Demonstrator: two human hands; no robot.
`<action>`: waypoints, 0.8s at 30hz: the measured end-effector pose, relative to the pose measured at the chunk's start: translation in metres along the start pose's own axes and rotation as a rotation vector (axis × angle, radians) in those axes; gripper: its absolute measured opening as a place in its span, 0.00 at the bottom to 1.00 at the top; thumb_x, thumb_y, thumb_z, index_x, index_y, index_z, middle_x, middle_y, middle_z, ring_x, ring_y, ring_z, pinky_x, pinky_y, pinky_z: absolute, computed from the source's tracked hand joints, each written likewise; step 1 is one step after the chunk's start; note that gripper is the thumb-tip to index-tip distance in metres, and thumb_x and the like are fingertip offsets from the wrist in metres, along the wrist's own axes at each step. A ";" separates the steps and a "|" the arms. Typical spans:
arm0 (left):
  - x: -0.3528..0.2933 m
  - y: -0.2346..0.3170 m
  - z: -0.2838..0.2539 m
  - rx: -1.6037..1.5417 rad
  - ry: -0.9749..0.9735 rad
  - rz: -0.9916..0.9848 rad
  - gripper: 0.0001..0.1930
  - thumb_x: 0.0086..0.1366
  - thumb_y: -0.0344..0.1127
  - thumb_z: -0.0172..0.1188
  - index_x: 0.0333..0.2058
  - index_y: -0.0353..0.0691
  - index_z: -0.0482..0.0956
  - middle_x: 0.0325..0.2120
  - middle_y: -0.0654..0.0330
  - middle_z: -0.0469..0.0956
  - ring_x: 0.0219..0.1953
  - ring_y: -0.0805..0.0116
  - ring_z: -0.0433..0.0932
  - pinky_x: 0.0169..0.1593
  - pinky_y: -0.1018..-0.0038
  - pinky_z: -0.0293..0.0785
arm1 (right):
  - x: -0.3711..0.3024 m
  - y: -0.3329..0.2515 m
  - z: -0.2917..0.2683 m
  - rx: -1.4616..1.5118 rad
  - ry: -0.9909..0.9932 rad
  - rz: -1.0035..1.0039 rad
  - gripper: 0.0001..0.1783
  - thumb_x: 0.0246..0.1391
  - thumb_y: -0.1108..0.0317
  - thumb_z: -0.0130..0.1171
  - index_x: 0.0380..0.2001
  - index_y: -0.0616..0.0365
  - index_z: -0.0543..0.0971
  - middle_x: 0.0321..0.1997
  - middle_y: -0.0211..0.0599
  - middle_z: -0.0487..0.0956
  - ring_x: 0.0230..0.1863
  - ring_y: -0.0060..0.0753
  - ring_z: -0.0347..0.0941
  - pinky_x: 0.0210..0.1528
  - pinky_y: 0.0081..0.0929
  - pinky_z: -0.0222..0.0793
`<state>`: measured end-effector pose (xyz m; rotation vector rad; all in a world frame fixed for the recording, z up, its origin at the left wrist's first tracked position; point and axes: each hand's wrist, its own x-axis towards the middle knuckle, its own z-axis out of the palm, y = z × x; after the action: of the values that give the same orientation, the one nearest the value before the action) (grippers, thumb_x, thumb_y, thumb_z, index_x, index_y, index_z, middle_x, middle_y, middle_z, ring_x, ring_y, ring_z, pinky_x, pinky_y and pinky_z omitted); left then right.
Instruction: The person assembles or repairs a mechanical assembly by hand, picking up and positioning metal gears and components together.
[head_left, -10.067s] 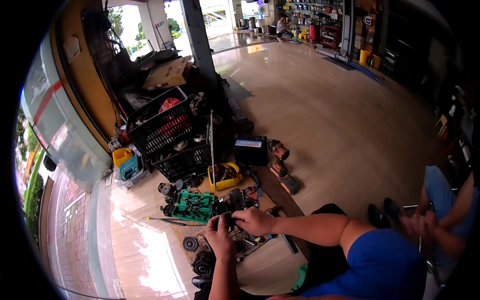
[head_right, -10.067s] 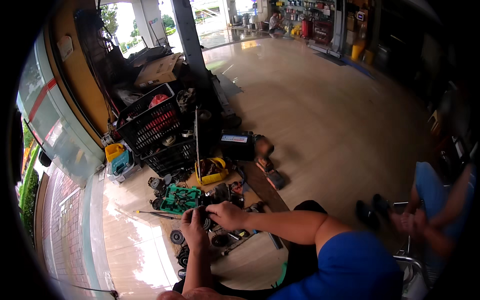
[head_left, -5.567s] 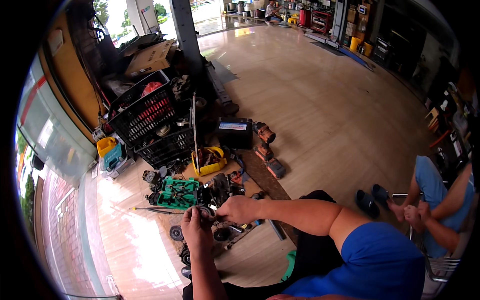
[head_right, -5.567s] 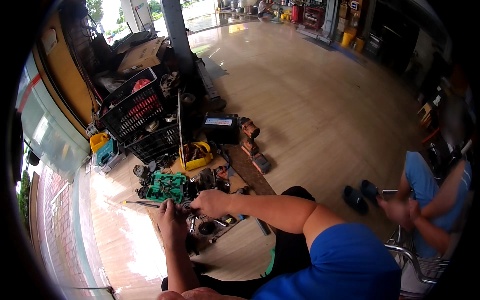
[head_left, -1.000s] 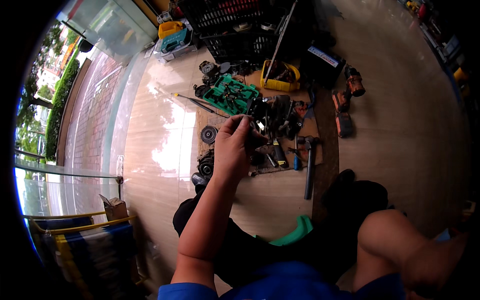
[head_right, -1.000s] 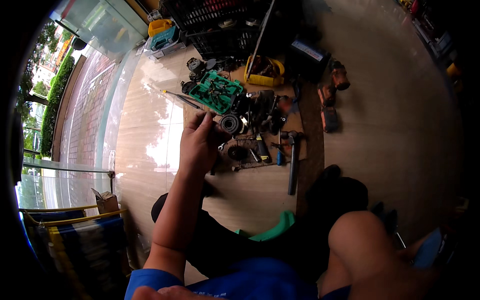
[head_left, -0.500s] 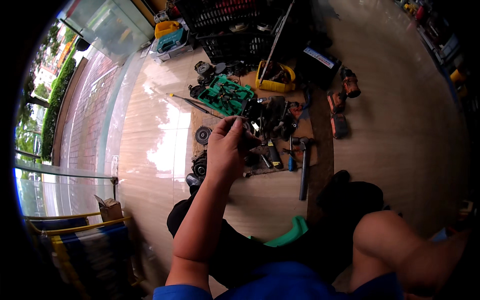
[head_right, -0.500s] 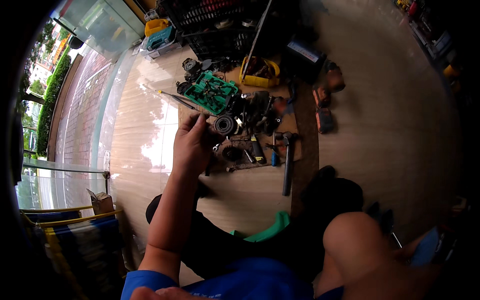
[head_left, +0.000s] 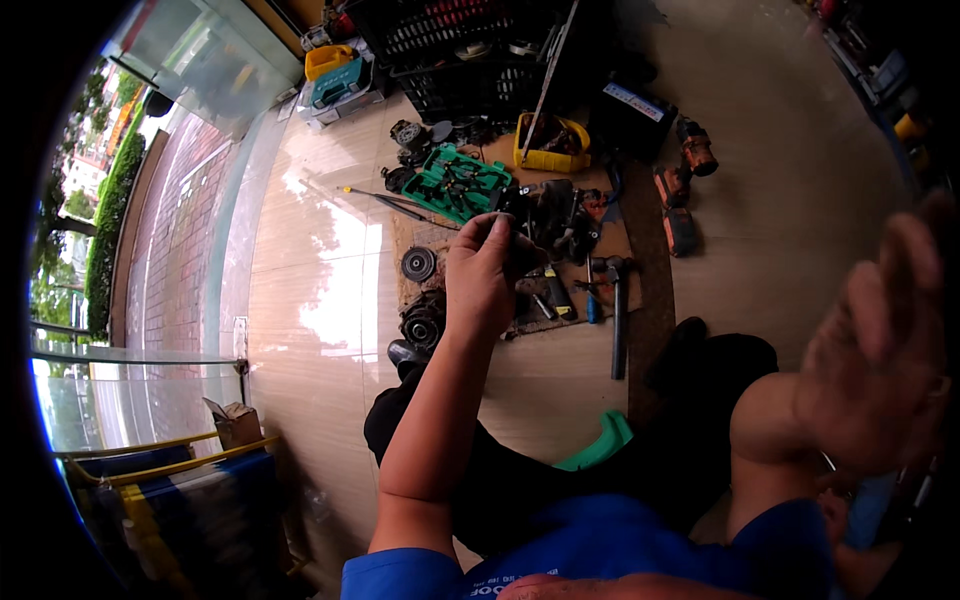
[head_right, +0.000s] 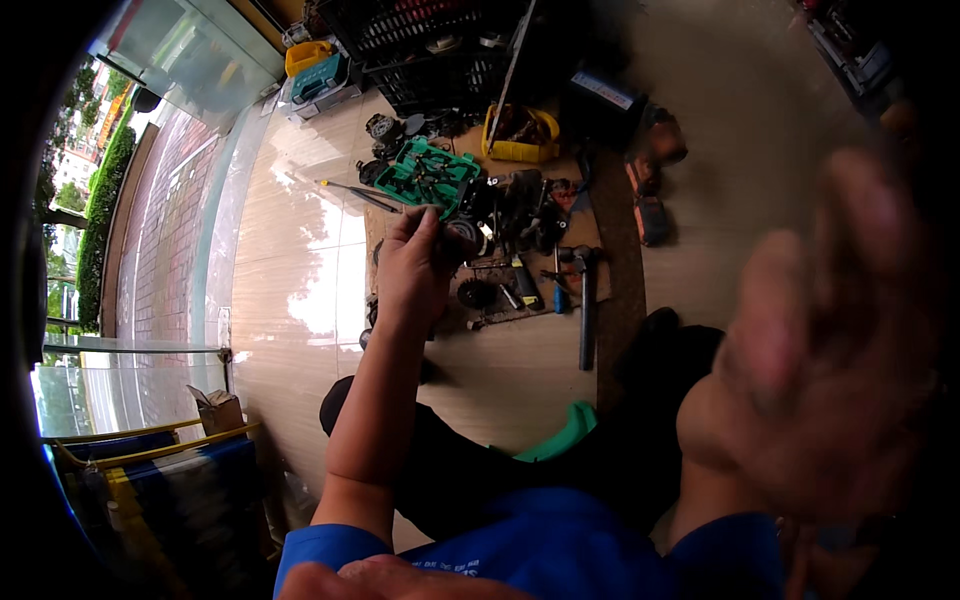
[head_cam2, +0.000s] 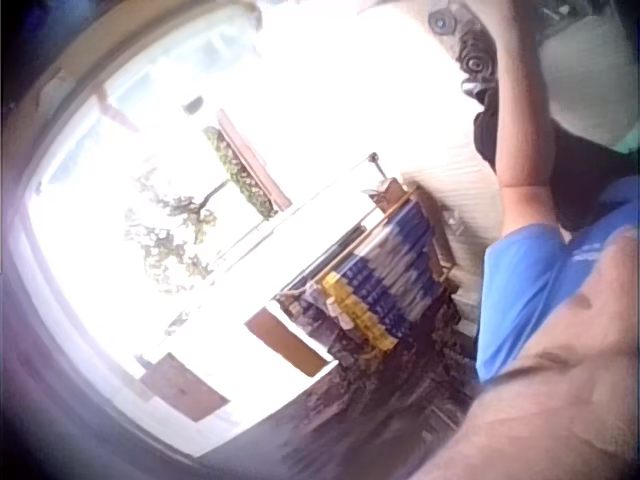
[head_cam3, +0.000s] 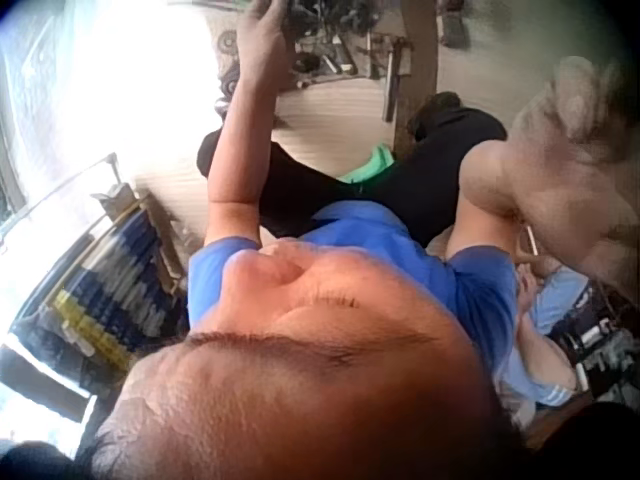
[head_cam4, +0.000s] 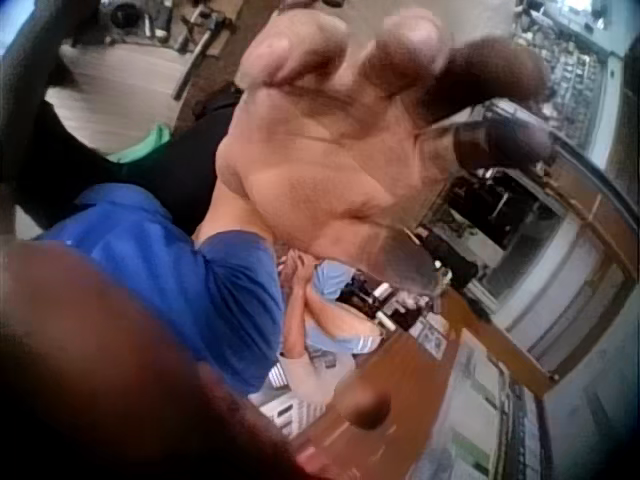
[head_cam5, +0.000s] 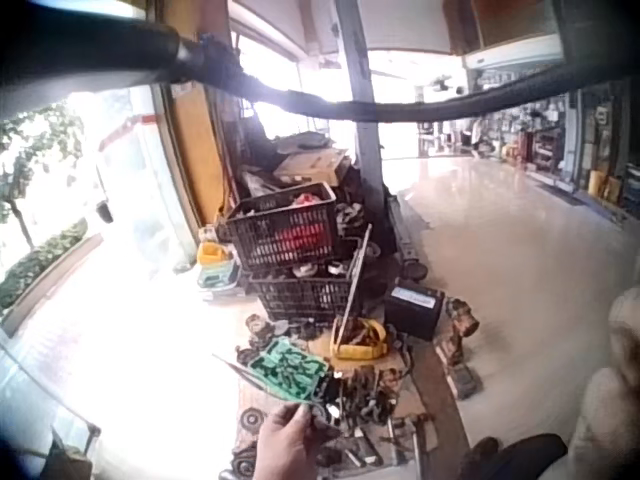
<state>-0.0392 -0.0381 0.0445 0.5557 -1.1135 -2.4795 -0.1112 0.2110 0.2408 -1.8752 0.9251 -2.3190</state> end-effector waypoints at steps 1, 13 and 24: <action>-0.001 0.000 0.005 -0.019 -0.002 -0.017 0.06 0.70 0.33 0.50 0.42 0.38 0.69 0.27 0.57 0.76 0.31 0.66 0.78 0.38 0.67 0.78 | -0.010 0.014 -0.002 -0.070 0.088 0.052 0.39 0.59 0.49 0.53 0.63 0.65 0.57 0.57 0.50 0.68 0.52 0.38 0.69 0.46 0.33 0.71; -0.006 -0.010 0.009 -0.292 -0.177 0.005 0.08 0.68 0.29 0.51 0.44 0.35 0.67 0.40 0.49 0.76 0.44 0.56 0.79 0.50 0.60 0.76 | -0.154 0.167 0.038 -0.283 0.227 0.955 0.21 0.59 0.70 0.56 0.54 0.67 0.68 0.50 0.45 0.76 0.50 0.33 0.73 0.50 0.27 0.70; -0.010 -0.002 0.006 -0.097 0.020 0.060 0.08 0.67 0.31 0.55 0.42 0.36 0.71 0.34 0.53 0.80 0.35 0.64 0.80 0.39 0.70 0.78 | -0.124 0.159 0.038 -0.717 0.033 0.971 0.11 0.56 0.71 0.57 0.42 0.63 0.76 0.32 0.51 0.80 0.34 0.41 0.80 0.34 0.30 0.72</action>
<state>-0.0338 -0.0280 0.0489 0.5106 -0.9817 -2.4556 -0.0969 0.1094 0.0632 -1.0132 2.2211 -1.4917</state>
